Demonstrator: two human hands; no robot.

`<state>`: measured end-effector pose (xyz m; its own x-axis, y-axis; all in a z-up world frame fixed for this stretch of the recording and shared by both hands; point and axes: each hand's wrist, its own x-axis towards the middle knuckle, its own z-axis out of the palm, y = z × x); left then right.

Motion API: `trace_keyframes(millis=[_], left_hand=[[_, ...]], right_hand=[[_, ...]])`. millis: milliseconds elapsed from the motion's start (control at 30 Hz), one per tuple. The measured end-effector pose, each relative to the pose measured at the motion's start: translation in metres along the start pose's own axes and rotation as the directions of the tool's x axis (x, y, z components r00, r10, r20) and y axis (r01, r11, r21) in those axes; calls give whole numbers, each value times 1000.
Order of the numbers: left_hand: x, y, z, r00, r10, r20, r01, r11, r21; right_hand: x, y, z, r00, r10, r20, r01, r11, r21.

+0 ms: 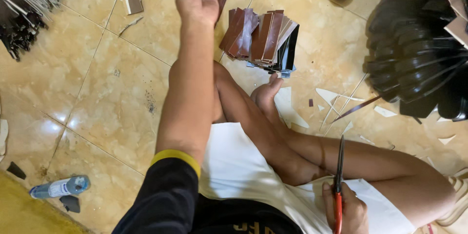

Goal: The person sits on the floor and uses scissors to cut brown leather pieces along pre-drawn white lines. They repeatedly pick up sheets, cut out shapes, and place the finished pieces into a stack on the floor.

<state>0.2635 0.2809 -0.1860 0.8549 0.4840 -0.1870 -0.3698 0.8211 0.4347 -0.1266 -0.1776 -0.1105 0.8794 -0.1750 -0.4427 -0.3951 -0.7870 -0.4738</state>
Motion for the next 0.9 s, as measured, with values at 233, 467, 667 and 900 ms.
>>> trace_keyframes(millis=[233,467,667,900], left_hand=[[6,-72,-70,593,-239,-768,451,890,71],[-40,-74,-45,923,333,-191,112,244,963],[-130,-88,10,876,13,482,-467,-225,855],[-187,-168,114,632,-364,684,-662,206,721]], right_hand=[[3,9,3,997,66,44,-65,998,-13],[4,4,4,997,57,-53,-53,995,86],[-3,2,-11,996,87,7,-86,958,272],[-10,26,-13,970,232,69,-193,571,798]])
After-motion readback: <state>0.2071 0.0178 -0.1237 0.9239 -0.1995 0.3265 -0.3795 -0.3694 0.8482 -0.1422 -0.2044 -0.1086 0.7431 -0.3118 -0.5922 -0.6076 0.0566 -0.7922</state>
